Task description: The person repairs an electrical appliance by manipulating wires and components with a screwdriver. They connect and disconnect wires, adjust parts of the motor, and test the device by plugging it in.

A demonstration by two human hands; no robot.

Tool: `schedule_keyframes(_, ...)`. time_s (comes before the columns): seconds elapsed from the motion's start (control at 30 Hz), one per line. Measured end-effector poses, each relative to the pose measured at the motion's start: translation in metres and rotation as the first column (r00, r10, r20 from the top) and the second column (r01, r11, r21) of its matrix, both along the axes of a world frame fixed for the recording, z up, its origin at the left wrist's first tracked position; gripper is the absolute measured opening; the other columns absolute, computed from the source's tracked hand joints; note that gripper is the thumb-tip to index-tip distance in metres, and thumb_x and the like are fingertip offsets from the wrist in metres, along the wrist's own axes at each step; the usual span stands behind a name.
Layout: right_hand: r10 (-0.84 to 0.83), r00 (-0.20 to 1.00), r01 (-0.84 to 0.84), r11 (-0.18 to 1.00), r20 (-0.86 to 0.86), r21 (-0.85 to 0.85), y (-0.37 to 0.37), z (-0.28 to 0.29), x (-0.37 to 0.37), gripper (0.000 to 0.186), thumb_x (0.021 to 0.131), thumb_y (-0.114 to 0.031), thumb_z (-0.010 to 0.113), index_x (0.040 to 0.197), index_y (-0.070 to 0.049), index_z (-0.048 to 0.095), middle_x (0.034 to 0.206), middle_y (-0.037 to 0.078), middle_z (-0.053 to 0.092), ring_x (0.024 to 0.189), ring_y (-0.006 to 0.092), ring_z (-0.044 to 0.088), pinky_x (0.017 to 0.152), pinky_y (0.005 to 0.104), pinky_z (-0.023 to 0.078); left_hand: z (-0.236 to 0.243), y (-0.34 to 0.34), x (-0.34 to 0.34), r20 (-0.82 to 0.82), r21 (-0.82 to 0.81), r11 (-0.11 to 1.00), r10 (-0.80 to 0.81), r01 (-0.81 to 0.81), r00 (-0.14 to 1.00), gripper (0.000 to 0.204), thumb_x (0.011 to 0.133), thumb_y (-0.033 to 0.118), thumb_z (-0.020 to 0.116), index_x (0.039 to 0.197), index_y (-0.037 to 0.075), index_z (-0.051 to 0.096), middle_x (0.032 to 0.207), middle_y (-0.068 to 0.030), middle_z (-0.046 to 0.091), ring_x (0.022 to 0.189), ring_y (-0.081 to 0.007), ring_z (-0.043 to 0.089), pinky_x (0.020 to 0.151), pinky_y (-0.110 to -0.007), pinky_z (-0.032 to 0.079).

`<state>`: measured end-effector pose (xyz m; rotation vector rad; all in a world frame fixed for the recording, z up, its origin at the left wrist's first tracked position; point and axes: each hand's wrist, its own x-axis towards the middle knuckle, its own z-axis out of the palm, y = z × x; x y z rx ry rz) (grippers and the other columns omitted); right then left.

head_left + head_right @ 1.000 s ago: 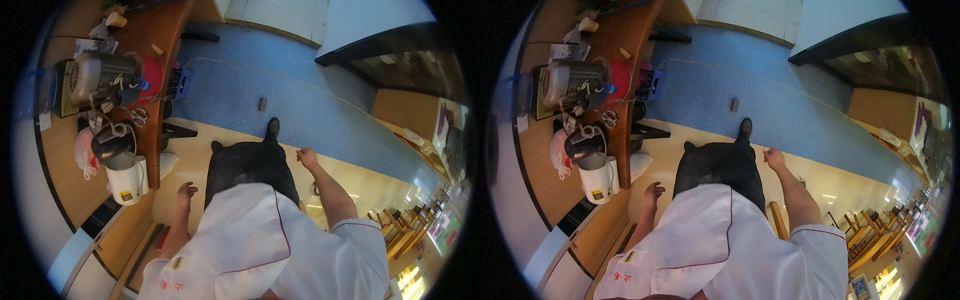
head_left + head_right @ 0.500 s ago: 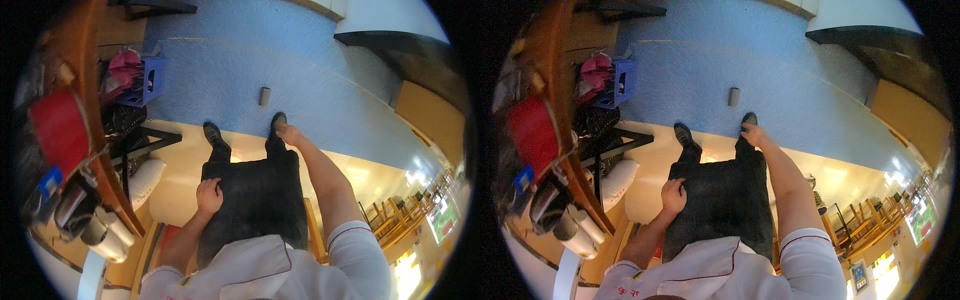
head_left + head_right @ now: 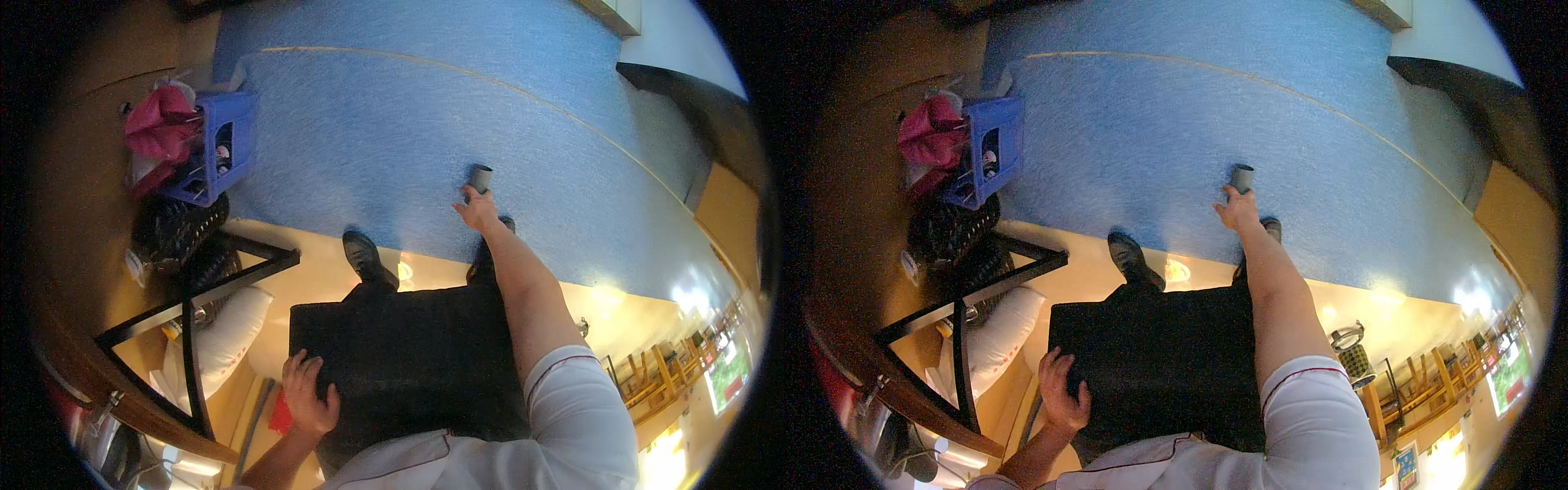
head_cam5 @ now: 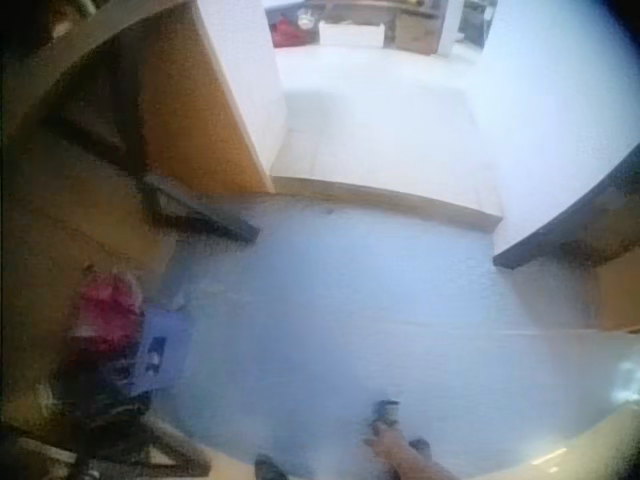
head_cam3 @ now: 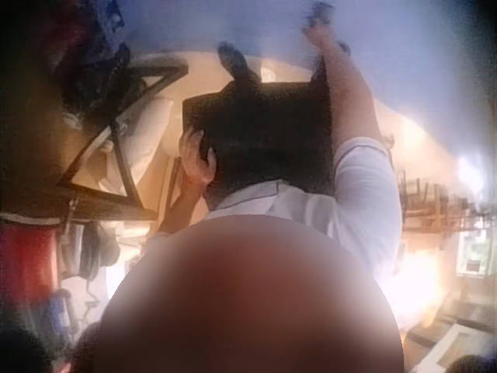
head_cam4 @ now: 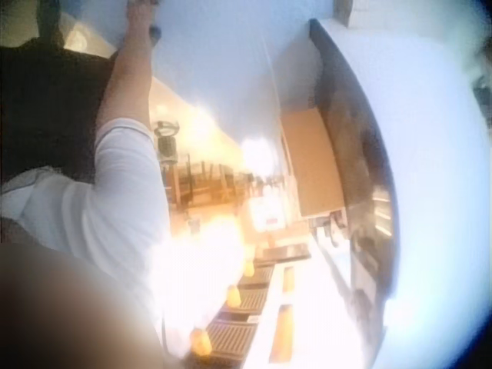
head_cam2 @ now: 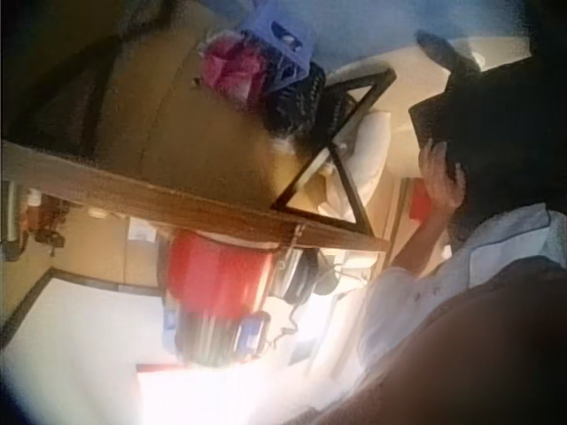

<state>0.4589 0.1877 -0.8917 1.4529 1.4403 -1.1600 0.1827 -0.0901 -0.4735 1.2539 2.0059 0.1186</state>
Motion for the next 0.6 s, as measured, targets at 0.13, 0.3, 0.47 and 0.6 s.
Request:
schedule_keyframes(0.13, -0.13, 0.982, 0.149, 0.979, -0.134, 0.142, -0.01, 0.062, -0.014, 0.049, 0.099, -0.037, 0.072, 0.143, -0.019, 0.058, 0.141, 0.026, 0.049, 0.111, 0.0441, 0.065, 0.098, 0.0521, 0.056, 0.008, 0.005, 0.002, -0.002, -0.05, 0.999, -0.005, 0.004, 1.0, 0.059, 0.081, 0.014, 0.074, 0.136, 0.0, 0.058, 0.131, -0.0224, 0.062, 0.135, -0.0458, 0.05, 0.118, -0.06, 0.035)
schedule_keyframes(0.3, -0.038, 0.893, 0.234, 0.89, -0.448, 0.391, -0.081, 0.162, -0.014, 0.04, 0.09, -0.02, 0.076, 0.129, -0.017, 0.065, 0.121, 0.027, 0.061, 0.105, 0.0464, 0.063, 0.093, 0.0517, 0.055, 0.034, 0.005, 0.011, 0.046, -0.138, 0.99, -0.009, 0.015, 0.999, 0.051, 0.091, 0.021, 0.072, 0.136, 0.002, 0.06, 0.139, -0.0199, 0.06, 0.143, -0.0388, 0.045, 0.124, -0.056, 0.028)
schedule_keyframes(0.47, 0.035, 0.777, 0.145, 0.962, -0.629, 0.232, -0.131, 0.34, -0.02, 0.056, 0.087, -0.005, 0.065, 0.143, -0.011, 0.058, 0.13, 0.027, 0.064, 0.119, 0.0434, 0.061, 0.107, 0.0477, 0.047, 0.064, -0.027, 0.028, -0.005, -0.06, 0.989, -0.139, 0.139, 0.99, 0.059, 0.098, 0.033, 0.068, 0.145, 0.001, 0.055, 0.146, -0.0209, 0.056, 0.143, -0.0383, 0.046, 0.126, -0.052, 0.029)
schedule_keyframes(0.6, -0.22, 0.702, 0.239, 0.969, -0.678, -0.067, -0.129, 0.529, -0.034, 0.071, 0.09, -0.006, 0.067, 0.156, -0.004, 0.04, 0.144, 0.026, 0.058, 0.133, 0.034, 0.058, 0.108, 0.0393, 0.047, 0.133, -0.007, 0.054, 0.345, -0.014, 0.901, 0.411, -0.433, 0.844, 0.075, 0.098, 0.036, 0.071, 0.156, -0.001, 0.039, 0.146, -0.0204, 0.056, 0.13, -0.0348, 0.059, 0.111, -0.044, 0.048)
